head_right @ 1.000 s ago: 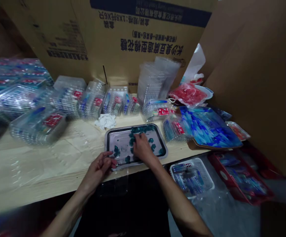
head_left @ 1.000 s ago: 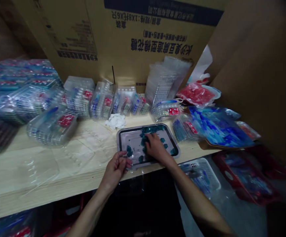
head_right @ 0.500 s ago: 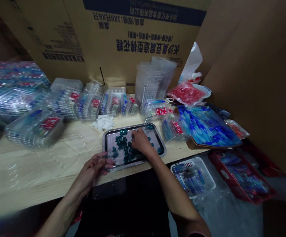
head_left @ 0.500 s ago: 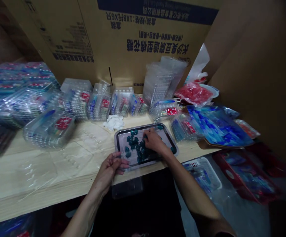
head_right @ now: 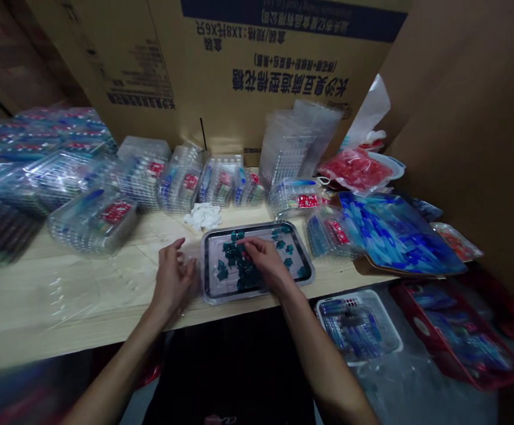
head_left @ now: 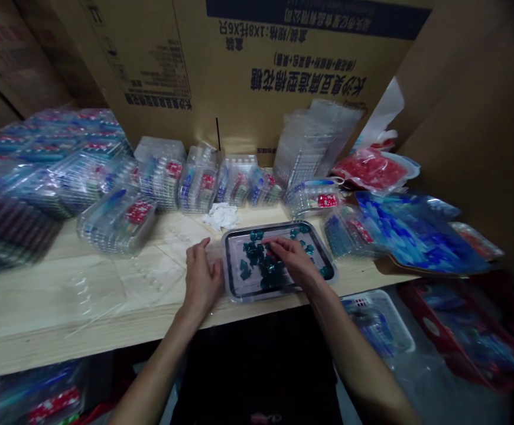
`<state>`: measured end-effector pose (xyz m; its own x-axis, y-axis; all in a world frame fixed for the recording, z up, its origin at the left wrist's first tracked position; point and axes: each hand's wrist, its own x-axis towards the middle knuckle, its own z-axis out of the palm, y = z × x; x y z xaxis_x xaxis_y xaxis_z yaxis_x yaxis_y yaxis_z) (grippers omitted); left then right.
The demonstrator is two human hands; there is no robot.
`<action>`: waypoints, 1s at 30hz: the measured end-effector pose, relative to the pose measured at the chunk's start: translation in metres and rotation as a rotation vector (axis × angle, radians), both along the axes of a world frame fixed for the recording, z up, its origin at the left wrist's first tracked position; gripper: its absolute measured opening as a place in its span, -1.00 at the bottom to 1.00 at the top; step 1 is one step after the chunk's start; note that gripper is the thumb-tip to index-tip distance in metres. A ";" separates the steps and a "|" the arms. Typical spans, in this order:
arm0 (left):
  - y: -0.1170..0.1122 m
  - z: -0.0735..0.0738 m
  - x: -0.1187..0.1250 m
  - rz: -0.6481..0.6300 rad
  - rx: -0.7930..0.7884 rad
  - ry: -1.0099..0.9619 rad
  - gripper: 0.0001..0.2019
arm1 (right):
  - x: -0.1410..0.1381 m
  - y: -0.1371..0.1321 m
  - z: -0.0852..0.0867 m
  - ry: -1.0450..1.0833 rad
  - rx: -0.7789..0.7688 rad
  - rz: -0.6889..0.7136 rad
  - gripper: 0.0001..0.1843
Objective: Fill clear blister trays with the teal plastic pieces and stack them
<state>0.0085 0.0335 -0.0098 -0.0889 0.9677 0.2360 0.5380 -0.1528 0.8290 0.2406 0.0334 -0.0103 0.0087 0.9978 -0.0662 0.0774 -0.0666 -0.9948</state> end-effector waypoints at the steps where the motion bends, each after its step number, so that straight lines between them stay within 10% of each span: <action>1: -0.003 0.003 0.004 0.029 0.068 0.094 -0.52 | -0.009 -0.003 0.001 0.075 -0.019 0.024 -0.66; 4: -0.013 0.015 0.015 -0.027 0.087 0.066 -0.68 | -0.031 -0.011 0.001 0.096 0.009 0.075 -0.69; 8: -0.021 0.018 0.029 -0.263 -0.264 -0.482 -0.70 | -0.048 -0.018 -0.002 -0.103 0.158 0.053 -0.79; 13: -0.023 0.009 0.034 -0.172 -0.407 -0.876 -0.64 | -0.055 -0.025 0.002 -0.205 0.194 0.141 -0.78; 30: -0.027 -0.042 0.034 -0.108 -0.059 -0.263 -0.78 | -0.073 -0.046 -0.035 -0.580 0.518 -0.099 -0.79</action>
